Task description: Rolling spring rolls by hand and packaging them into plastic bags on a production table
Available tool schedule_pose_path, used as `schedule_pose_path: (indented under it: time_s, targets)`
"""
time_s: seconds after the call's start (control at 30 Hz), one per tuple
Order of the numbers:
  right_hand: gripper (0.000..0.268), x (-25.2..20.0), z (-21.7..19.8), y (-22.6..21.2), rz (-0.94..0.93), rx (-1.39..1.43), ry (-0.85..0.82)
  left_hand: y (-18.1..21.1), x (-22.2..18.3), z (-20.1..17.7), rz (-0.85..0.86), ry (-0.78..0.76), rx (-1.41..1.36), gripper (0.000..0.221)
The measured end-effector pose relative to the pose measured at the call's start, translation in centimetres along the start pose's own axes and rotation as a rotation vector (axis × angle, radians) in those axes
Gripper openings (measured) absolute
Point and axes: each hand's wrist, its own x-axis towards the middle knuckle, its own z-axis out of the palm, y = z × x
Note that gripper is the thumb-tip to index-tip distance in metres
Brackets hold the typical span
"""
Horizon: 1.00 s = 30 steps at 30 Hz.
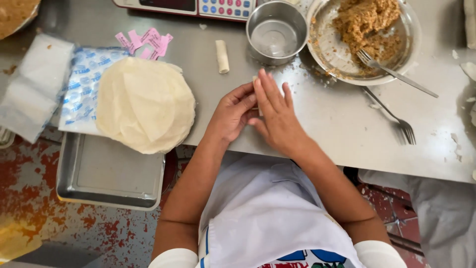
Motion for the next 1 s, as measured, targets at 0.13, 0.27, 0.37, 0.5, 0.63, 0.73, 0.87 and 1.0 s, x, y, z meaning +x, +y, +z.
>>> schedule_pose_path:
  time_s: [0.13,0.27,0.37,0.5,0.63,0.73,0.87,1.0]
  targets:
    - [0.083,-1.4,2.3,0.1,0.007,-0.083,-0.019,1.5,1.0,-2.2,0.104,0.108,0.103,0.039]
    - [0.08,-2.8,4.1,1.0,0.163,-0.238,-0.202,5.1,4.5,-5.3,0.406,0.443,0.839,0.041]
    - [0.074,-3.2,4.3,1.1,0.101,-0.299,-0.108,3.3,7.8,-9.2,0.387,0.569,1.393,0.04]
    - [0.081,-3.1,4.2,1.0,0.265,-0.246,-0.309,3.1,6.1,-7.4,0.369,0.499,1.684,0.039]
    - [0.079,-2.9,4.2,0.9,0.266,-0.246,-0.289,6.4,-1.5,-4.9,0.809,0.591,1.787,0.034]
    - [0.078,-2.9,4.4,0.7,0.265,-0.251,-0.282,9.2,-6.8,-6.4,0.566,0.89,1.938,0.055]
    - [0.077,-3.0,4.6,0.6,0.25,-0.257,-0.262,10.5,-9.5,-9.0,0.533,0.886,1.767,0.035]
    - [0.074,-2.7,3.8,0.3,0.263,-0.181,-0.239,13.0,-10.6,-6.6,0.654,0.829,1.474,0.011]
